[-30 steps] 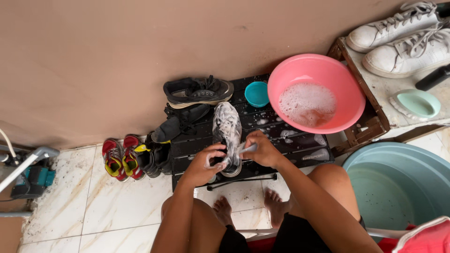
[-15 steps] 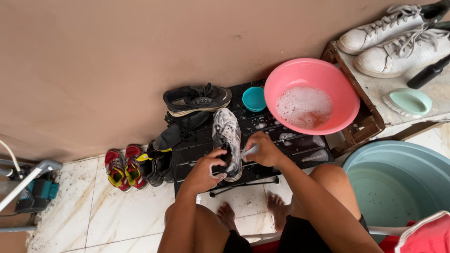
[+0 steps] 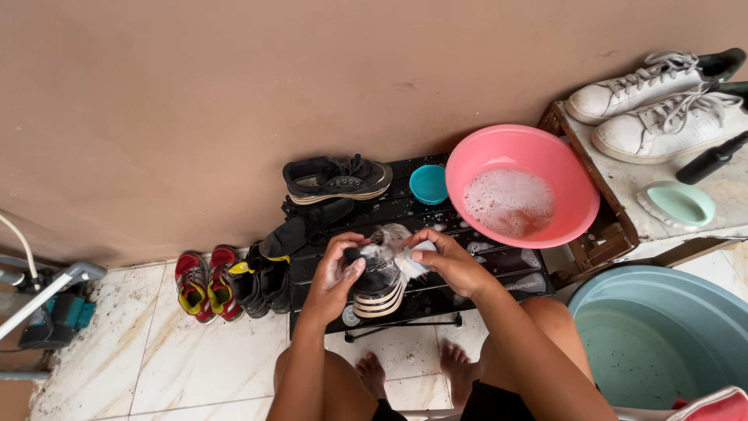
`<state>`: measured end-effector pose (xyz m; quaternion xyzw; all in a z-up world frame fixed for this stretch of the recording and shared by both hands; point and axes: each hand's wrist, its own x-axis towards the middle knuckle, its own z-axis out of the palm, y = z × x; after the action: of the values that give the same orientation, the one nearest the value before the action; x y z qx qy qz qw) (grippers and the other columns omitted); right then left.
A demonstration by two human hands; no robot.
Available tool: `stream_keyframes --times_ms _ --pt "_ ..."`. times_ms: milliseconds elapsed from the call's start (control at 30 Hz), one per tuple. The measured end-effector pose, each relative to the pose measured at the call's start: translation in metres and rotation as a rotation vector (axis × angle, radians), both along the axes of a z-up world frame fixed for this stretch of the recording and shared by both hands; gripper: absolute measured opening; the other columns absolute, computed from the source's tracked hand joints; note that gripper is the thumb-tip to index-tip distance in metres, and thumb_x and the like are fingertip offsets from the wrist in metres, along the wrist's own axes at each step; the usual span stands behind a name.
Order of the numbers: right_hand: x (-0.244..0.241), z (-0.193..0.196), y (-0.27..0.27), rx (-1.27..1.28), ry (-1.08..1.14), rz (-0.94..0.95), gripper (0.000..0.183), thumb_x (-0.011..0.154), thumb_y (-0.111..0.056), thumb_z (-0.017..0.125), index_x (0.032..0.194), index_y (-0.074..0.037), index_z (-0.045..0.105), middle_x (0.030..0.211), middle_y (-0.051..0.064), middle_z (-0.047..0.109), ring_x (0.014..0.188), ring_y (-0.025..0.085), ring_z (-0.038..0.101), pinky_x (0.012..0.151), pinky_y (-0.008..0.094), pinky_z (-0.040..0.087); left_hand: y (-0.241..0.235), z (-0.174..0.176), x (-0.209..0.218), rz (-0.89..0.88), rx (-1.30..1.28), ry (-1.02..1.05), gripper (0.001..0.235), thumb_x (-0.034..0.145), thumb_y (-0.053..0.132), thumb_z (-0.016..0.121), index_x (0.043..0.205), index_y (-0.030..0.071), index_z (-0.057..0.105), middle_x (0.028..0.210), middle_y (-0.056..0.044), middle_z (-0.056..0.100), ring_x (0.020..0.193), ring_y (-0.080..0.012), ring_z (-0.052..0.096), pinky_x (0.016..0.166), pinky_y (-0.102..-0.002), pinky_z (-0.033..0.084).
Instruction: The person scrubs a black sneaker with a brush and soapy water, focusing on the sole and sides. They repeatedly dip the brush into a pink basin of soapy water and continue scrubbing the shoe while sitting on the floor.
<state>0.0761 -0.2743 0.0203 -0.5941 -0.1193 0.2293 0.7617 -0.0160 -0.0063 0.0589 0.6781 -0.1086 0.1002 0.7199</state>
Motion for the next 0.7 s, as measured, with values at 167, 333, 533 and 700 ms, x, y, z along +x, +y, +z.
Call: stream_keyframes --times_ms 167,333,533,700 --pt "0.004 0.006 -0.003 -0.057 0.091 0.025 0.035 0.097 -0.026 0.083 0.122 -0.004 0.073 0.101 0.009 0.067 0.084 0.018 0.070 0.067 0.033 0.066 -0.025 -0.026 0.010 0.243 0.016 0.220 0.063 0.094 0.026 0.095 0.136 0.009 0.052 0.148 -0.018 0.058 0.140 -0.0340 0.064 0.105 -0.044 0.057" --pt "0.008 0.011 0.003 -0.013 0.097 -0.080 0.037 0.099 -0.026 0.081 0.127 -0.003 0.071 0.104 0.011 0.066 0.086 0.022 0.071 0.068 0.037 0.067 -0.047 -0.008 0.015 0.622 0.254 0.173 0.060 0.083 0.032 0.104 0.113 0.012 0.056 0.116 -0.015 0.067 0.107 -0.0377 0.074 0.092 -0.045 0.059" --pt "0.003 -0.004 0.008 0.089 0.133 -0.241 0.034 0.107 -0.029 0.076 0.131 -0.007 0.068 0.120 0.014 0.072 0.094 0.022 0.072 0.074 0.039 0.067 -0.068 0.024 0.014 0.754 0.332 -0.004 0.054 0.080 0.028 0.107 0.071 0.012 0.057 0.081 -0.006 0.064 0.085 -0.0301 0.075 0.081 -0.036 0.055" --pt "0.002 -0.011 0.006 0.152 0.225 -0.298 0.024 0.112 -0.029 0.069 0.126 -0.009 0.066 0.112 0.011 0.068 0.095 0.026 0.069 0.081 0.048 0.069 -0.083 0.049 -0.026 0.344 0.416 -0.148 0.083 0.073 0.042 0.106 0.135 0.003 0.066 0.156 -0.028 0.066 0.161 -0.0643 0.035 0.127 -0.082 0.020"
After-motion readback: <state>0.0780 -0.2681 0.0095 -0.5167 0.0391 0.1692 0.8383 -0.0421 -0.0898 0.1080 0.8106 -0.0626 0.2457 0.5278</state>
